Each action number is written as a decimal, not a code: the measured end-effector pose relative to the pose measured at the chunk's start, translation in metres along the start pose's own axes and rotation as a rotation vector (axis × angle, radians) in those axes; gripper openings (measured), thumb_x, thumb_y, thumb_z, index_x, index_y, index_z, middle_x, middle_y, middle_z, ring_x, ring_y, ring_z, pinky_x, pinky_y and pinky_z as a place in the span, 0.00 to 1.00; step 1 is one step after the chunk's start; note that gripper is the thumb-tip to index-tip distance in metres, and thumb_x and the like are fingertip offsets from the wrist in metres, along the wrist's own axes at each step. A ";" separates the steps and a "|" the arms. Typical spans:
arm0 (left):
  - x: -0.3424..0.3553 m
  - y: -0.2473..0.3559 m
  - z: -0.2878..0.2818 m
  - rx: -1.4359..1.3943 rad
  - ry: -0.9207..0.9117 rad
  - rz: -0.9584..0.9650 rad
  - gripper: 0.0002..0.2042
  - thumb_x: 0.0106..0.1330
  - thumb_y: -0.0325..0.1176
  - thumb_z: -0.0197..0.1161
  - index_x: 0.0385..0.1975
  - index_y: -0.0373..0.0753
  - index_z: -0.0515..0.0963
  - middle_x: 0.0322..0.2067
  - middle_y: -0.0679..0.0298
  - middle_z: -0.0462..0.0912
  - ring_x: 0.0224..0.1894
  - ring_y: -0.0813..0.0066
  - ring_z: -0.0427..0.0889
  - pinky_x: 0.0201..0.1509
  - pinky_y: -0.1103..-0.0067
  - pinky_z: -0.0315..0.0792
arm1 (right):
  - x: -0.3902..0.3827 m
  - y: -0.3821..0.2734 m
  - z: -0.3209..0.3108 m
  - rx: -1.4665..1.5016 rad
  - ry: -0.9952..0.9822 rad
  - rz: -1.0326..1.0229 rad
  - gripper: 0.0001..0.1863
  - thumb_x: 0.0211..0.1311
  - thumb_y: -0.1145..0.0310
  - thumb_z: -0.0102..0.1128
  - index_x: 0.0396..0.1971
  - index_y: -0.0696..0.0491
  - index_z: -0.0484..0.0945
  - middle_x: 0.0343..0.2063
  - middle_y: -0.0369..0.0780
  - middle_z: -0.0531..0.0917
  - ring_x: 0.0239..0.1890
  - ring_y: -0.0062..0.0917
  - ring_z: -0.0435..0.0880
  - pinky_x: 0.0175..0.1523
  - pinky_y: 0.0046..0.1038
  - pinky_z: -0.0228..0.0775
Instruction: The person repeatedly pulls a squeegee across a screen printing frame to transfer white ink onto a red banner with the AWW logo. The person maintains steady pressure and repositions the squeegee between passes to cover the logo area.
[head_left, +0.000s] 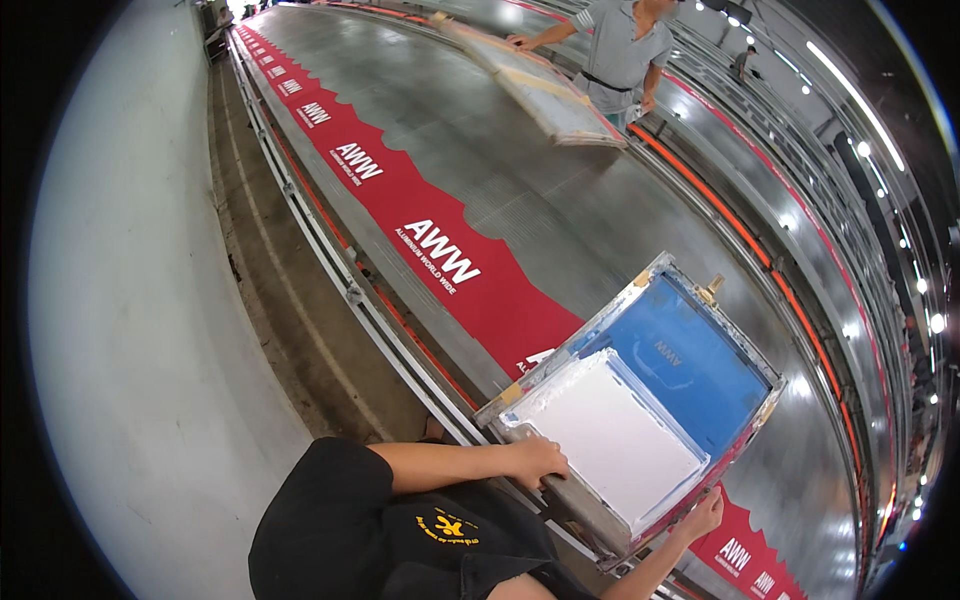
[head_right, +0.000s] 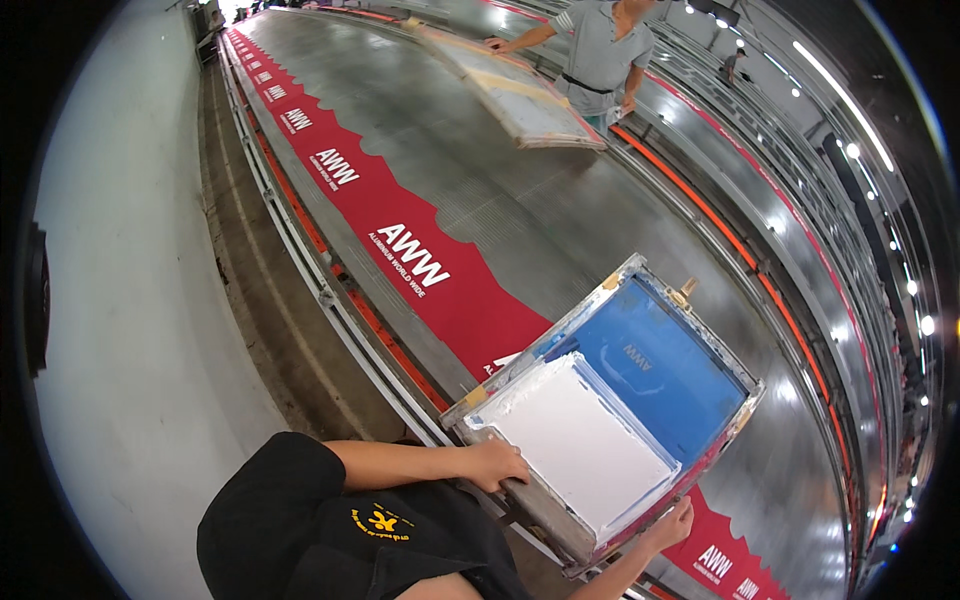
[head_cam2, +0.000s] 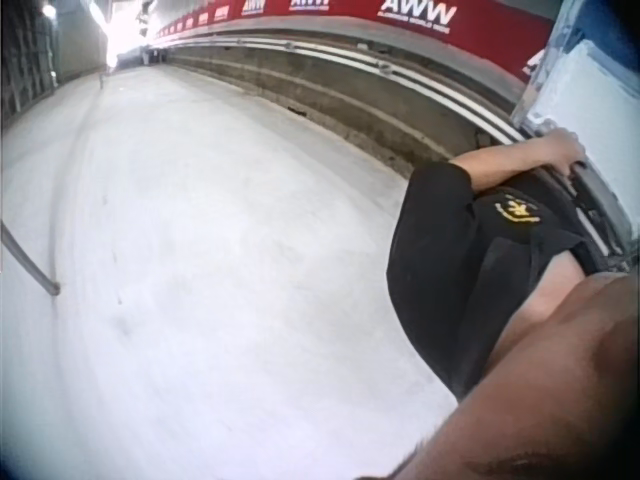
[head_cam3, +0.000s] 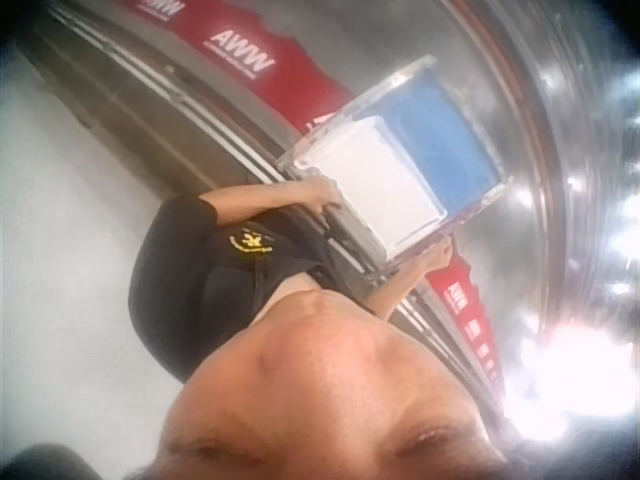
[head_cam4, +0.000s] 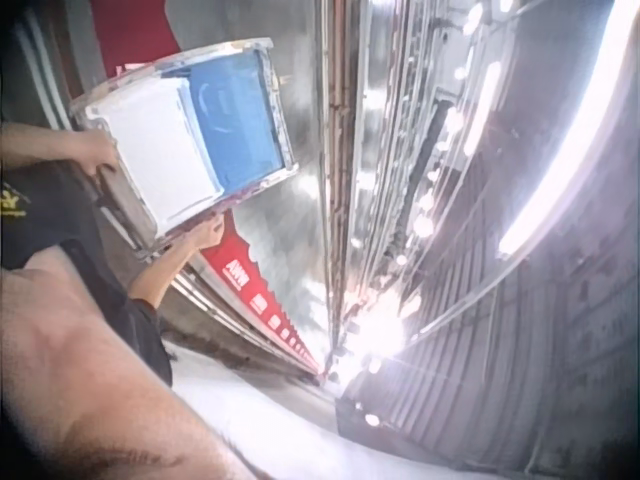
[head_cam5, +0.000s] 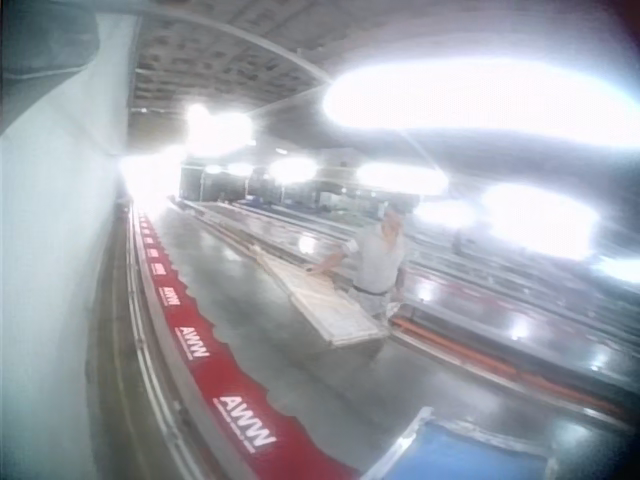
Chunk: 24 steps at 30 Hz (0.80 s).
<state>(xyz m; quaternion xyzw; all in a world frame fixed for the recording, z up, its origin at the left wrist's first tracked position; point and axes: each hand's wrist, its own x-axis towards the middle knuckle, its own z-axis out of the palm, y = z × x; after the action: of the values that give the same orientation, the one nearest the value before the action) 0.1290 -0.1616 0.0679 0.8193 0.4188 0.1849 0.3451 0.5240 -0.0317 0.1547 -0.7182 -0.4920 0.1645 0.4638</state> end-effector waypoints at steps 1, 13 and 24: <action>0.005 0.000 0.002 -0.015 -0.002 0.018 0.26 0.50 0.37 0.79 0.53 0.49 0.85 0.49 0.64 0.87 0.55 0.55 0.83 0.57 0.61 0.79 | 0.006 0.012 -0.005 0.027 0.009 0.020 0.23 0.78 0.56 0.60 0.45 0.66 0.86 0.35 0.41 0.89 0.36 0.26 0.83 0.45 0.31 0.76; 0.020 0.007 0.007 -0.037 0.009 0.063 0.25 0.50 0.36 0.78 0.52 0.47 0.85 0.48 0.65 0.88 0.54 0.56 0.84 0.57 0.61 0.78 | 0.001 -0.002 -0.030 -0.039 0.100 0.022 0.24 0.79 0.55 0.59 0.48 0.66 0.85 0.36 0.39 0.88 0.38 0.25 0.83 0.46 0.30 0.76; 0.011 0.014 0.000 -0.010 0.119 0.028 0.24 0.48 0.35 0.76 0.50 0.46 0.85 0.47 0.66 0.89 0.50 0.58 0.86 0.53 0.63 0.78 | -0.007 -0.023 -0.023 0.168 0.070 0.012 0.21 0.81 0.57 0.59 0.48 0.64 0.85 0.39 0.37 0.88 0.39 0.20 0.82 0.46 0.25 0.75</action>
<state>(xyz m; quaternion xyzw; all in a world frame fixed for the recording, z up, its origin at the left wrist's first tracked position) 0.1435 -0.1587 0.0782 0.8109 0.4263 0.2402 0.3211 0.5245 -0.0472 0.1841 -0.6850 -0.4555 0.1827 0.5385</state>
